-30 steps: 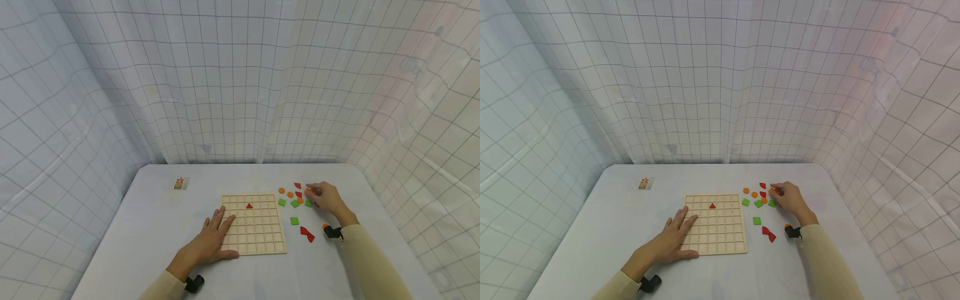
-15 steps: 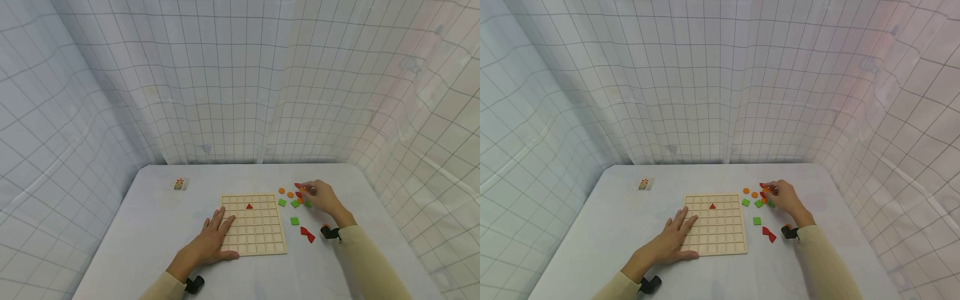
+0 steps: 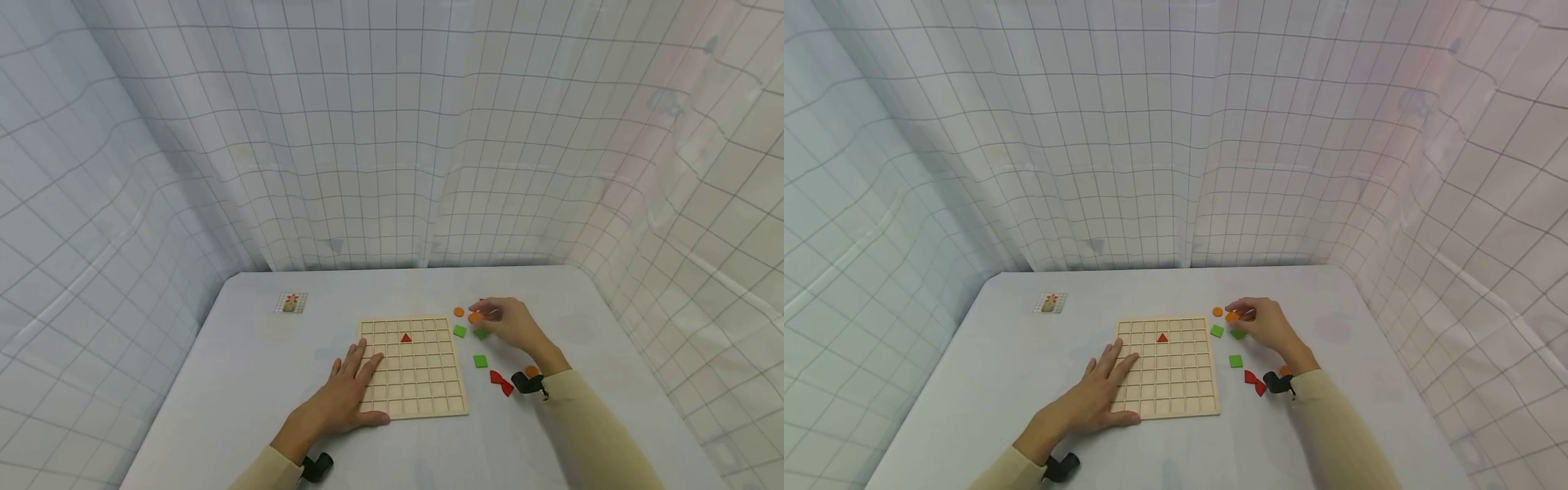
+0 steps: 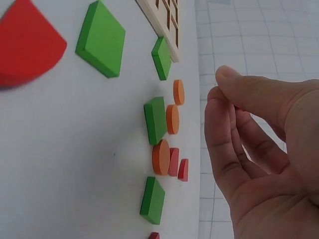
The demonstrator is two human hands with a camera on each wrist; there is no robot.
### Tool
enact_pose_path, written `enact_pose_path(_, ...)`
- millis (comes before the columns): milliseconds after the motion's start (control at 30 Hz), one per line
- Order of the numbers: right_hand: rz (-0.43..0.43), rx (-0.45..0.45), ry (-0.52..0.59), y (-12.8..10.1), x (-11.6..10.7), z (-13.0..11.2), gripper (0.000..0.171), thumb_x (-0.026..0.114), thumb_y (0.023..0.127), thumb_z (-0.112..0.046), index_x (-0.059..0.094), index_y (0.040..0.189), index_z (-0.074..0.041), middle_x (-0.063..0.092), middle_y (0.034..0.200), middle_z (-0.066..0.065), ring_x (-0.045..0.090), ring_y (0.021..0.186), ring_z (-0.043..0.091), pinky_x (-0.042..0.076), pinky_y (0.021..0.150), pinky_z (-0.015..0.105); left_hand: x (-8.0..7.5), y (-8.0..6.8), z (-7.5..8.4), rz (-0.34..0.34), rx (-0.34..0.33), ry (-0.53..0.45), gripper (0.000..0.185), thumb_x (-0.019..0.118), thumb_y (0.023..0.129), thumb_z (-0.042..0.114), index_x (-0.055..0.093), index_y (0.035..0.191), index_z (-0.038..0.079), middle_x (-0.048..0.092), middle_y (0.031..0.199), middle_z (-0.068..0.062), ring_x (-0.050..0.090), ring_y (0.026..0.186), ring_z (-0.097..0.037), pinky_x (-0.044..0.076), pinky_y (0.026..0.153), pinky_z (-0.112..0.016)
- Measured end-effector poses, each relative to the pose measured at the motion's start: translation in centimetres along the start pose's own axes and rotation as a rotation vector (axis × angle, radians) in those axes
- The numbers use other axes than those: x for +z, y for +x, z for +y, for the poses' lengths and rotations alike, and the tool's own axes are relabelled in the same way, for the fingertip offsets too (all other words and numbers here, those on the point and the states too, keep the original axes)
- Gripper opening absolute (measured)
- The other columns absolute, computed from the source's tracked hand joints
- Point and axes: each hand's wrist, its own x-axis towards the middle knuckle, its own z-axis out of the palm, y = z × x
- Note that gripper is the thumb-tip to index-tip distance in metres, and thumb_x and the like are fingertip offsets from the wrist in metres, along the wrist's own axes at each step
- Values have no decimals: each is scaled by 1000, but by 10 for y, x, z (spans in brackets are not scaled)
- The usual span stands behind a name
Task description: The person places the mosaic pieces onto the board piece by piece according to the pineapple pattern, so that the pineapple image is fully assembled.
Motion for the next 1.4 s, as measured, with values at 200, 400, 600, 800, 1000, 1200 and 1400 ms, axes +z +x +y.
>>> enact_pose_path(200,-27,-54,45,2,9,-11,30,89,105,-17,87,135,-14,88,131,10,86,114,32,71,98,47,1,0,-2,-6,-7,1,124,91,94,68,30,185,9,3,195,-30,8,183,-55,20,141,-83)
enact_pose_path(400,-53,-85,75,5,20,-25,28,87,106,-16,88,134,-12,88,125,10,87,111,31,71,98,48,1,0,-1,-8,-9,7,124,91,95,68,30,185,10,3,195,-30,9,182,-55,20,141,-82)
enact_pose_path(600,-84,-73,63,10,33,-40,30,86,107,-16,87,136,-12,89,121,7,87,114,30,71,100,50,-1,-2,2,-5,-2,6,123,91,95,68,30,184,9,4,195,-31,10,182,-56,21,141,-82)
enact_pose_path(800,-116,-89,45,14,46,-49,29,87,107,-17,85,135,-9,88,116,5,86,111,28,70,102,52,-3,-2,3,-1,-1,10,124,91,95,67,30,184,8,5,195,-32,12,182,-56,22,140,-82)
enact_pose_path(1000,-132,-83,42,18,59,-55,20,89,105,-16,88,125,-16,87,112,1,84,104,19,71,99,46,-2,-1,3,-3,-3,20,124,91,95,68,29,185,9,4,195,-31,12,182,-57,22,140,-82)
enact_pose_path(1200,-158,-141,77,20,70,-61,14,88,106,-14,89,120,-13,86,112,5,84,102,19,72,97,38,-2,-2,4,-8,-9,30,124,89,95,70,29,185,10,4,195,-31,11,182,-57,22,140,-82)
enact_pose_path(1400,-180,-166,64,20,83,-66,14,85,108,-14,89,122,-12,85,111,5,82,102,18,71,96,36,-3,-3,5,-4,-2,30,124,90,95,69,29,184,7,5,194,-32,12,181,-58,23,139,-83)
